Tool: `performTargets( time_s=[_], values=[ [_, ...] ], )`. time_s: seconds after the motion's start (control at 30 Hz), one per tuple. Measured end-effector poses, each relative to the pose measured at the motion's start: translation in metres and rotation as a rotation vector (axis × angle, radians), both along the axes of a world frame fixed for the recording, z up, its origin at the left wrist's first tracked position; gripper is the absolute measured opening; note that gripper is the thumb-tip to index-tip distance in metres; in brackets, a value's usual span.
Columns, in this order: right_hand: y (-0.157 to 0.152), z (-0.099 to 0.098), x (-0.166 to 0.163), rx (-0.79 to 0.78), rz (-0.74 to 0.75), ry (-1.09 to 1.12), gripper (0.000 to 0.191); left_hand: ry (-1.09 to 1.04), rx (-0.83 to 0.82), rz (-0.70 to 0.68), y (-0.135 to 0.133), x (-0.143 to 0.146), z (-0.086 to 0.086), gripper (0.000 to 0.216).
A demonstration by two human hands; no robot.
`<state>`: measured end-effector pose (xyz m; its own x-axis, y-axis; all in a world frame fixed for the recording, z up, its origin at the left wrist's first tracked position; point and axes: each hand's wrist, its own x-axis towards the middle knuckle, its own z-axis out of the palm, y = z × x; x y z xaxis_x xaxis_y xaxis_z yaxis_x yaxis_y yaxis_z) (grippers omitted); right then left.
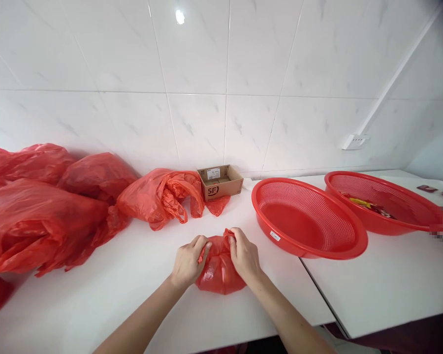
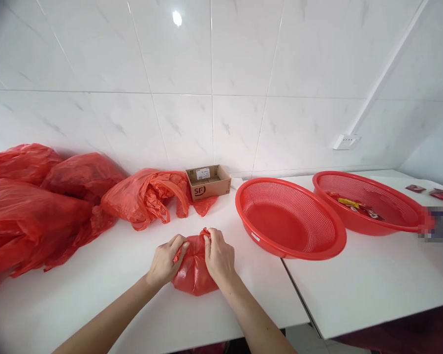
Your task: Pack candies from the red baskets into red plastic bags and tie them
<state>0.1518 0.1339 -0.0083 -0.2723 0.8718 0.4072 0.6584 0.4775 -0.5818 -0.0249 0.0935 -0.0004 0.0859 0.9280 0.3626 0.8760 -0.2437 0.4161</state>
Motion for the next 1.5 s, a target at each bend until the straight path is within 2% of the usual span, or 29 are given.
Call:
performTargets(
  time_s=[0.2, 0.4, 0.53, 0.63, 0.77, 0.87, 1.0, 1.1, 1.27, 1.4, 1.5],
  values=[
    [0.027, 0.002, 0.030, -0.046, -0.046, -0.086, 0.026, -0.064, -0.020, 0.164, -0.017, -0.012, 0.000, 0.030],
    [0.003, -0.006, 0.003, -0.054, -0.048, 0.002, 0.030, -0.071, -0.021, 0.214, -0.013, 0.009, -0.014, 0.030],
    [-0.004, -0.021, -0.004, -0.205, 0.043, 0.042, 0.029, -0.062, -0.118, 0.212, -0.006, 0.018, -0.025, 0.031],
    [0.000, -0.027, -0.003, -0.276, 0.046, 0.076, 0.025, -0.069, -0.169, 0.227, -0.002, 0.022, -0.030, 0.025],
    [0.006, -0.029, -0.002, -0.335, 0.028, 0.162, 0.019, -0.127, -0.220, 0.227, 0.001, 0.023, -0.025, 0.013],
    [0.012, -0.026, 0.007, -0.414, 0.032, 0.303, 0.019, -0.242, -0.251, 0.226, -0.003, 0.011, -0.015, 0.022],
    [0.020, -0.023, 0.027, -0.558, 0.049, 0.560, 0.021, -0.445, -0.277, 0.269, -0.027, -0.025, -0.008, 0.039],
    [0.023, -0.025, 0.035, -0.650, 0.044, 0.728, 0.022, -0.570, -0.298, 0.319, -0.057, -0.047, -0.014, 0.044],
    [0.027, -0.029, 0.037, -0.736, -0.025, 0.896, 0.025, -0.680, -0.301, 0.342, -0.092, -0.048, -0.025, 0.044],
    [0.022, -0.012, 0.034, -0.736, -0.022, 0.894, 0.024, -0.748, -0.234, 0.351, -0.095, -0.036, -0.014, 0.042],
    [0.002, 0.024, 0.022, -0.613, 0.063, 0.822, 0.021, -0.824, -0.131, 0.260, -0.086, -0.021, 0.007, 0.041]
  ],
)
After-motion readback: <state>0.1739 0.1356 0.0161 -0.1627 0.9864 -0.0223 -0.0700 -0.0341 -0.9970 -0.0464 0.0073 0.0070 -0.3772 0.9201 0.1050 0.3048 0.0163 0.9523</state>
